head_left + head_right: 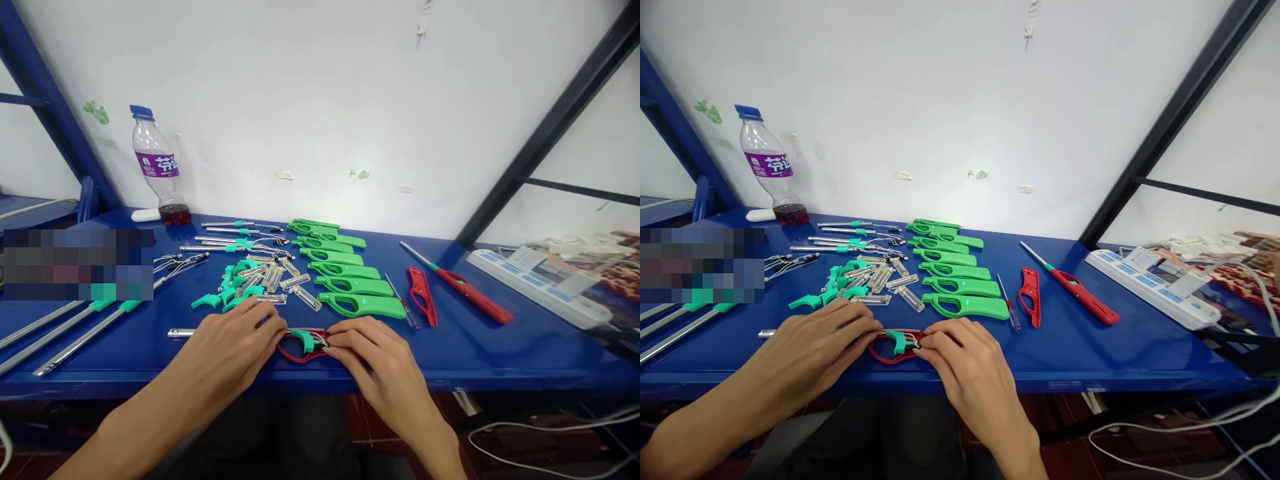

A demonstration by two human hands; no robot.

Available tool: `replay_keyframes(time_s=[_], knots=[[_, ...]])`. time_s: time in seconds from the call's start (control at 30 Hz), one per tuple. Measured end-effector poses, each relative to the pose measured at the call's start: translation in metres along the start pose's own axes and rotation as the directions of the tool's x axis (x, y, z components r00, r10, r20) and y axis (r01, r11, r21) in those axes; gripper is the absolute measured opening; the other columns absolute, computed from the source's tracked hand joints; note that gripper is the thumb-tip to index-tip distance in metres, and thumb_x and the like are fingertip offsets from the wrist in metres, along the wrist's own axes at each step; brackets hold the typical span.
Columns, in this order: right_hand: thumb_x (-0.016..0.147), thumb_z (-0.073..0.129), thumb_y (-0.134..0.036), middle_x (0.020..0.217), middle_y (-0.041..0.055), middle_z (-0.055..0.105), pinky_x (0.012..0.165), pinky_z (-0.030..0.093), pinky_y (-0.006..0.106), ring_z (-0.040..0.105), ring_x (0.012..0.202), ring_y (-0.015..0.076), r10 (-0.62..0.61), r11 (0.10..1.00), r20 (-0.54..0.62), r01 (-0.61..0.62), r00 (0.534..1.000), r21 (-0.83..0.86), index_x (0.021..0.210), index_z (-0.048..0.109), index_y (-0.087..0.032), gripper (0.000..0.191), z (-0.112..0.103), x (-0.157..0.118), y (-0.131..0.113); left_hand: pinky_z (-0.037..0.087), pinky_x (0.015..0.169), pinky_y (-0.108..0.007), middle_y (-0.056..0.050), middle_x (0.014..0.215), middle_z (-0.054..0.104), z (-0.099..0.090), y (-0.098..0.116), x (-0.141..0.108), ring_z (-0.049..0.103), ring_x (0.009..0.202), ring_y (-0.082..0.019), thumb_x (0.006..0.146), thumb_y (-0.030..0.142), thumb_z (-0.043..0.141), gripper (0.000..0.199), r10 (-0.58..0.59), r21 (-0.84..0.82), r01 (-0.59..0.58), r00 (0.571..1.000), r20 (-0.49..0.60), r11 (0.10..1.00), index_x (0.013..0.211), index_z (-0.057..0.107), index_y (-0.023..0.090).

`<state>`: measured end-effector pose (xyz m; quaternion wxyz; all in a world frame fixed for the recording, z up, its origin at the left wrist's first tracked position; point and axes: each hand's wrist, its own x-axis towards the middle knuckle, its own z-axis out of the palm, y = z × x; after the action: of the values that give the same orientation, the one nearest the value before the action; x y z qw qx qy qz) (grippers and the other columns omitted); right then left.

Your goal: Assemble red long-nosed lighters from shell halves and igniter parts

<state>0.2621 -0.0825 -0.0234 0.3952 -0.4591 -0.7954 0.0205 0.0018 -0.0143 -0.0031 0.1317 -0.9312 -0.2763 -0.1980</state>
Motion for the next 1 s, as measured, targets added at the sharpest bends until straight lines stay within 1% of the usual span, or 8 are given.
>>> replay_keyframes(time_s=[0.1,0.17,0.33,0.53,0.67,0.8,1.0], knots=[[0.107,0.067,-0.022,0.108,0.0019,0.079,0.088,0.055,0.035,0.072,0.096,0.0198,0.001,1.0,0.002,-0.001,1.0,-0.007,0.104,0.074,-0.023,0.008,-0.0006,0.0006,-0.0007,0.04,0.062,-0.034,-0.005,0.1,0.071,0.0002,-0.0002,0.0001,0.064,0.093,-0.026,0.113,0.015,0.04,0.031,-0.01,0.002,0.01,1.0,0.028,1.0,0.105,0.07,0.021],[0.107,0.066,-0.022,0.107,0.0025,0.079,0.087,0.055,0.035,0.073,0.096,0.0203,-0.001,1.0,-0.001,0.001,1.0,-0.01,0.103,0.074,-0.023,0.009,-0.0006,0.0008,-0.0008,0.039,0.062,-0.034,-0.005,0.1,0.071,0.0006,-0.0003,0.0004,0.064,0.094,-0.026,0.113,0.016,0.04,0.03,-0.016,0.001,0.016,1.0,0.026,1.0,0.105,0.069,0.021],[0.107,0.066,-0.022,0.107,0.0032,0.08,0.087,0.056,0.035,0.073,0.096,0.0207,-0.001,1.0,-0.007,0.001,1.0,-0.016,0.103,0.075,-0.023,0.01,-0.0001,0.0005,-0.0006,0.037,0.062,-0.034,-0.003,0.094,0.07,0.001,-0.0004,0.0025,0.064,0.088,-0.024,0.115,0.017,0.037,0.03,-0.004,-0.002,0.004,1.0,-0.018,1.0,0.102,0.064,0.021],[0.107,0.066,-0.021,0.107,0.0032,0.079,0.087,0.055,0.035,0.073,0.096,0.0205,0.002,1.0,-0.001,-0.002,1.0,-0.014,0.103,0.075,-0.023,0.009,-0.0002,0.0004,-0.0007,0.039,0.064,-0.033,-0.002,0.091,0.071,-0.0013,0.0001,0.0054,0.065,0.085,-0.022,0.116,0.021,0.035,0.032,-0.012,-0.045,0.009,0.998,-0.063,0.999,0.1,0.062,0.021],[0.108,0.065,-0.022,0.108,0.0034,0.079,0.087,0.055,0.035,0.073,0.096,0.0203,-0.008,1.0,-0.005,0.007,1.0,-0.015,0.104,0.075,-0.023,0.01,-0.0001,0.0002,-0.0001,0.04,0.064,-0.033,-0.002,0.089,0.072,-0.0016,0.0004,0.0067,0.066,0.084,-0.021,0.117,0.022,0.033,0.035,-0.029,-0.04,0.027,0.998,-0.057,0.999,0.098,0.063,0.021],[0.108,0.065,-0.023,0.108,0.0034,0.079,0.087,0.055,0.036,0.072,0.096,0.0203,-0.002,1.0,-0.002,0.002,1.0,-0.015,0.105,0.075,-0.024,0.011,-0.0002,0.0002,0.0001,0.041,0.063,-0.033,-0.001,0.087,0.072,-0.0013,0.0003,0.0075,0.067,0.082,-0.02,0.117,0.023,0.031,0.039,-0.023,-0.017,0.022,0.998,-0.064,1.0,0.095,0.063,0.021],[0.108,0.065,-0.022,0.109,0.0032,0.079,0.087,0.055,0.035,0.073,0.096,0.0199,-0.009,1.0,-0.005,0.009,1.0,-0.022,0.107,0.076,-0.024,0.011,0.0005,-0.0001,0.0004,0.042,0.063,-0.033,-0.002,0.089,0.072,-0.0009,0.0003,0.0077,0.069,0.084,-0.021,0.116,0.02,0.033,0.036,-0.022,-0.005,0.022,0.999,-0.046,1.0,0.096,0.063,0.02]])
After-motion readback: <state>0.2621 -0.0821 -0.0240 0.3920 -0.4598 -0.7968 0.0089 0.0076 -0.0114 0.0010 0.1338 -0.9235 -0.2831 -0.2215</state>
